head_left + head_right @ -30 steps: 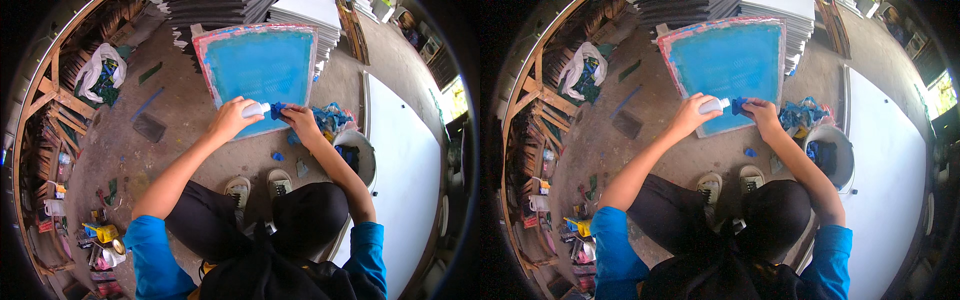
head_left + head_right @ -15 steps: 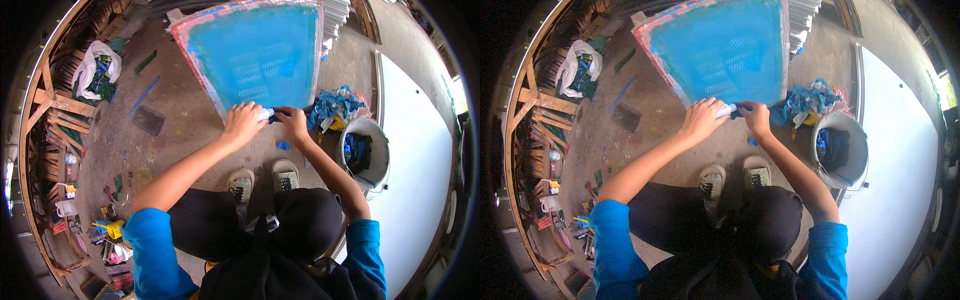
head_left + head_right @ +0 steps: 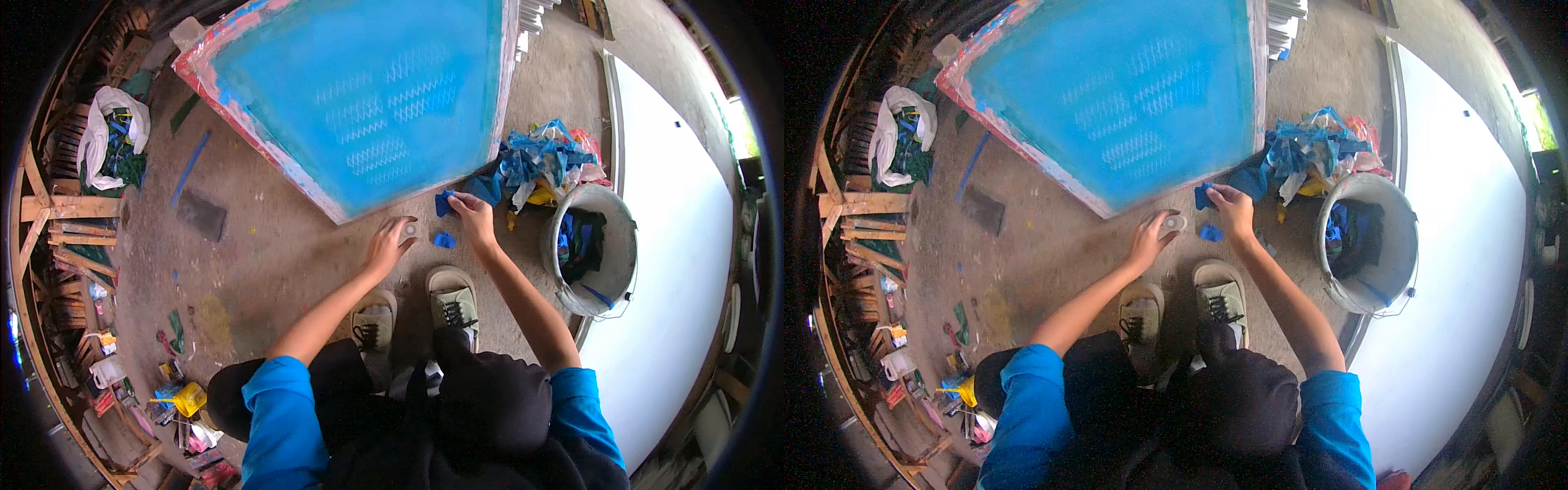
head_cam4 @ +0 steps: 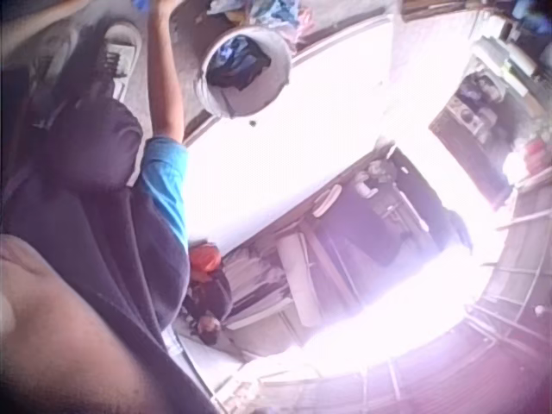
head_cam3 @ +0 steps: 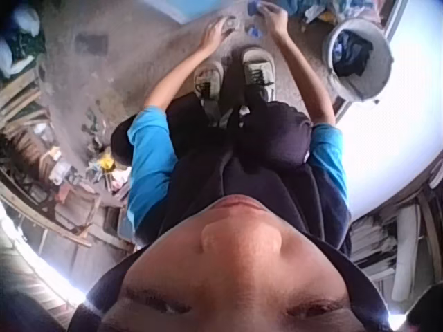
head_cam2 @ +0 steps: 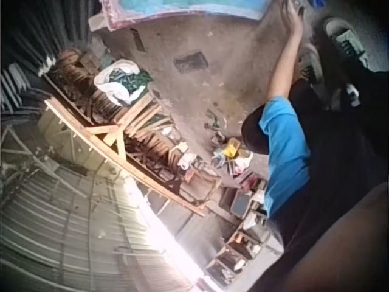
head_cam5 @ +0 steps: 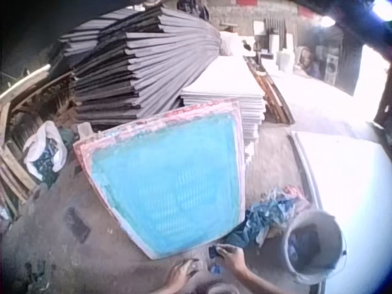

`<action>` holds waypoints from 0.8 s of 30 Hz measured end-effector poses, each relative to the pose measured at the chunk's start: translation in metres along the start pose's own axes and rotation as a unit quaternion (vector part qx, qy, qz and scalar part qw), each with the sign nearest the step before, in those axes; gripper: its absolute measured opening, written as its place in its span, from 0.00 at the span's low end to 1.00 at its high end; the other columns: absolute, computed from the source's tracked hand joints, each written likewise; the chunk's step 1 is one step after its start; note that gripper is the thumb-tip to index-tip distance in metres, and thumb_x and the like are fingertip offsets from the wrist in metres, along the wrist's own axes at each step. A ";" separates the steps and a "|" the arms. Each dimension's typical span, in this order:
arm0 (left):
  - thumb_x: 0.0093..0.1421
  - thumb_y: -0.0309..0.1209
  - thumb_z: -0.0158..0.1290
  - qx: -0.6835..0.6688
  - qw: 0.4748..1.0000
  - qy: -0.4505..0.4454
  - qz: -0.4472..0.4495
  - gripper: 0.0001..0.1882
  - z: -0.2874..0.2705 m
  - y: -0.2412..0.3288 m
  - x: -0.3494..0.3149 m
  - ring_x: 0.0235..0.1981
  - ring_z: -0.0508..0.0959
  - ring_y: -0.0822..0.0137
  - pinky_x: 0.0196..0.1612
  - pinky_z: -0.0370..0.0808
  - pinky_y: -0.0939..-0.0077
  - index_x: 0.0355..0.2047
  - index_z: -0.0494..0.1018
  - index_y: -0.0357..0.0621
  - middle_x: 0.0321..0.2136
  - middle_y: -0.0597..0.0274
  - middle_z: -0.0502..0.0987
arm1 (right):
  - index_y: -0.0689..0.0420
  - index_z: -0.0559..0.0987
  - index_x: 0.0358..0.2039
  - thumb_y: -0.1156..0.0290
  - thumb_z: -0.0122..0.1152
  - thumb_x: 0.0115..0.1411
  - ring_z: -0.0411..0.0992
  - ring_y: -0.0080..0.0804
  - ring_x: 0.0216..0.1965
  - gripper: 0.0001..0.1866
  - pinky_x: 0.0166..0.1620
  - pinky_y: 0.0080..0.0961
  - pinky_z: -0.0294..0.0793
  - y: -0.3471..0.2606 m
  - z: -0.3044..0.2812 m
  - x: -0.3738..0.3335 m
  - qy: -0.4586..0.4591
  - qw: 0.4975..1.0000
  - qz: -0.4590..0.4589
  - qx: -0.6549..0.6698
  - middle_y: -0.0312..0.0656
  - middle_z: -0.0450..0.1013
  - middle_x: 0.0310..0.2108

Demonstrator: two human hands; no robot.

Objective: The person sits on the floor and cleans a large, translucent blue plastic sheet. They repeatedly apply a white liquid from a small bottle onto a blue cloth and wipe the surface of the sheet in a zigzag pattern. The person periodically folds the cloth to use a clean section and continues wiping the same area.

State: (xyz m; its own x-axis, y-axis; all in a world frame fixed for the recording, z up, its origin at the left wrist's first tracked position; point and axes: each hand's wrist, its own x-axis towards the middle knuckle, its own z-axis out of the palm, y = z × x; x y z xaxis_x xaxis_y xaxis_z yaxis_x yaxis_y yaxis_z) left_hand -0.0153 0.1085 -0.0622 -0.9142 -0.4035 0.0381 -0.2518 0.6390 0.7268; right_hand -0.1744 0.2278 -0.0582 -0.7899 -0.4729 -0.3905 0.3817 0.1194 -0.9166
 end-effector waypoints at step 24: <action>0.65 0.48 0.33 -0.169 0.839 0.505 -0.111 0.35 -0.176 -0.011 0.087 0.61 0.50 0.56 0.61 0.48 0.65 0.60 0.43 0.30 0.61 0.45 0.44 | 0.59 0.77 0.29 0.81 0.63 0.47 0.70 0.36 0.34 0.08 0.35 0.26 0.70 -0.148 0.062 0.067 0.217 0.757 -0.575 -0.221 0.42 0.71 0.31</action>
State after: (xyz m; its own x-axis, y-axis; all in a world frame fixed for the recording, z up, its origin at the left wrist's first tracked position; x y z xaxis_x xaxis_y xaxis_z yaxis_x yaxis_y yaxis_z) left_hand -0.0366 -0.0490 0.0535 -0.0775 -0.9463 0.3139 -0.1185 0.3214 0.9395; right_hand -0.2543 0.1248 0.0569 -0.5980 -0.1661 0.7841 -0.8005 0.1720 -0.5741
